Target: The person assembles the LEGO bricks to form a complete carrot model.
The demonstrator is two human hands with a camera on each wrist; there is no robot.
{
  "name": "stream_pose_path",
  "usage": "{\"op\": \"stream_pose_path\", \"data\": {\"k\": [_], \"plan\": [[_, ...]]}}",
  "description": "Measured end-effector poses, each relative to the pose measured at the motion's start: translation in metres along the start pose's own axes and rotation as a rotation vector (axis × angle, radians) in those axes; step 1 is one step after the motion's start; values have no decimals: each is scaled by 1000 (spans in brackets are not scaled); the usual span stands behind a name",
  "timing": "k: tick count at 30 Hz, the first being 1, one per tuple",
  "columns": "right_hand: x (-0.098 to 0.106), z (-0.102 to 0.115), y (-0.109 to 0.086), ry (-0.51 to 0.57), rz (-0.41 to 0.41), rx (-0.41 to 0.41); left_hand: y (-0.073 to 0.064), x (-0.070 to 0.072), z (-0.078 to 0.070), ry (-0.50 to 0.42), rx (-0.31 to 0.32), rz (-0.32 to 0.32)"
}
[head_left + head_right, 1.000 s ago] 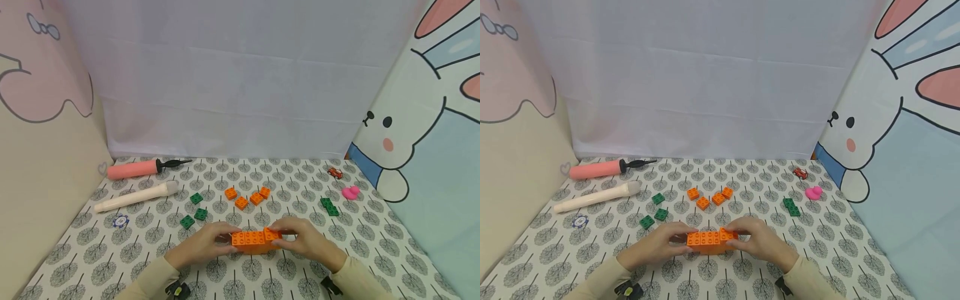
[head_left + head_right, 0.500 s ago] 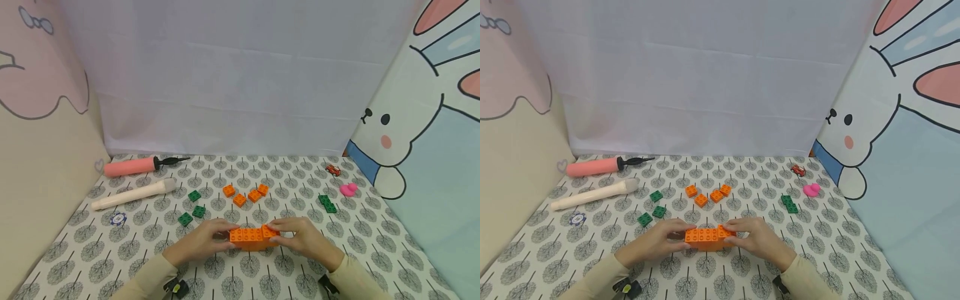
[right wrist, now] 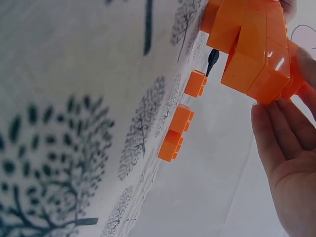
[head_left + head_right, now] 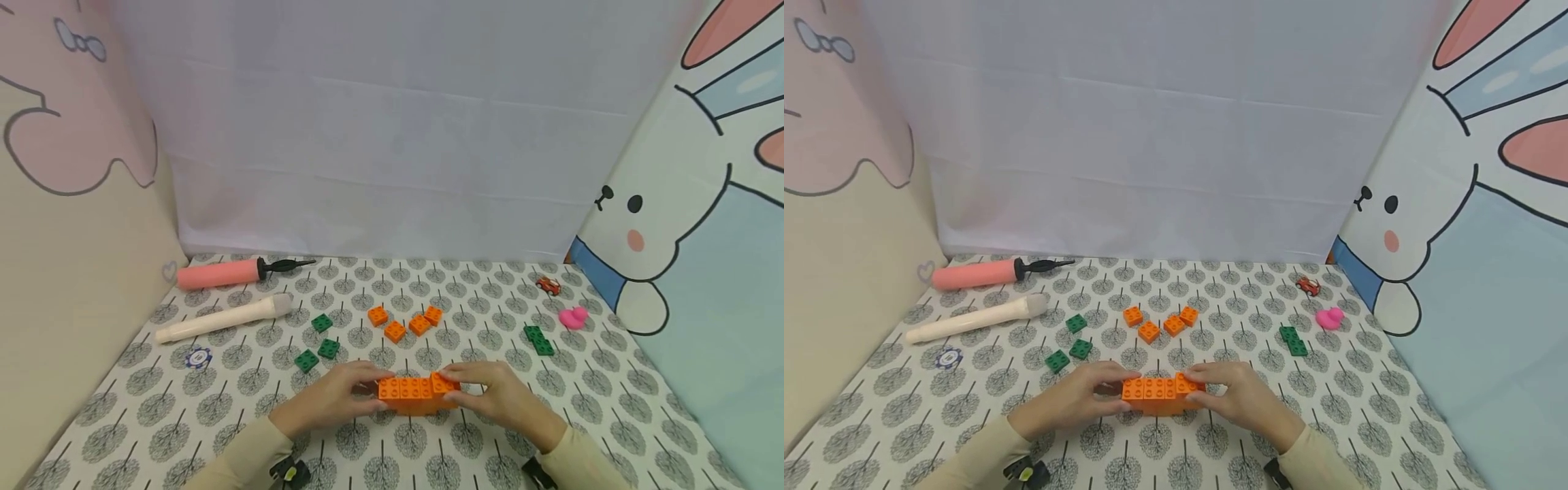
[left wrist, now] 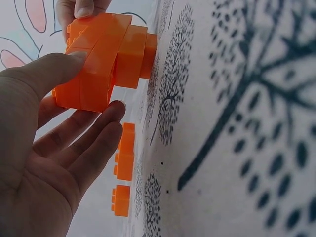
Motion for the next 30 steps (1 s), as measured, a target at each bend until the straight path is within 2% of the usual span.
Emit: {"op": "stream_pose_path", "data": {"k": [8, 12, 18, 24, 30], "plan": [[4, 2, -2, -8, 55, -29, 0, -3, -2, 17, -26, 4], [8, -3, 9, -26, 69, -83, -1, -4, -3, 36, -28, 0], [10, -36, 49, -173, 75, -216, -1, -2, 0, 53, -32, -5], [-1, -73, 82, -292, 208, -363, -1, 1, 0, 52, -26, -4], [-6, -93, 95, -298, 237, -382, 1, 1, -1, 55, -33, -3]]}}
Point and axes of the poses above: each hand's wrist, its own y-axis towards the middle knuckle, its own x-axis out of the back of the hand, z = x × y, the point moved 4 cm from there along y, towards the middle knuckle, and after that the axes turned 1 degree about x, right-handed, at the moved point
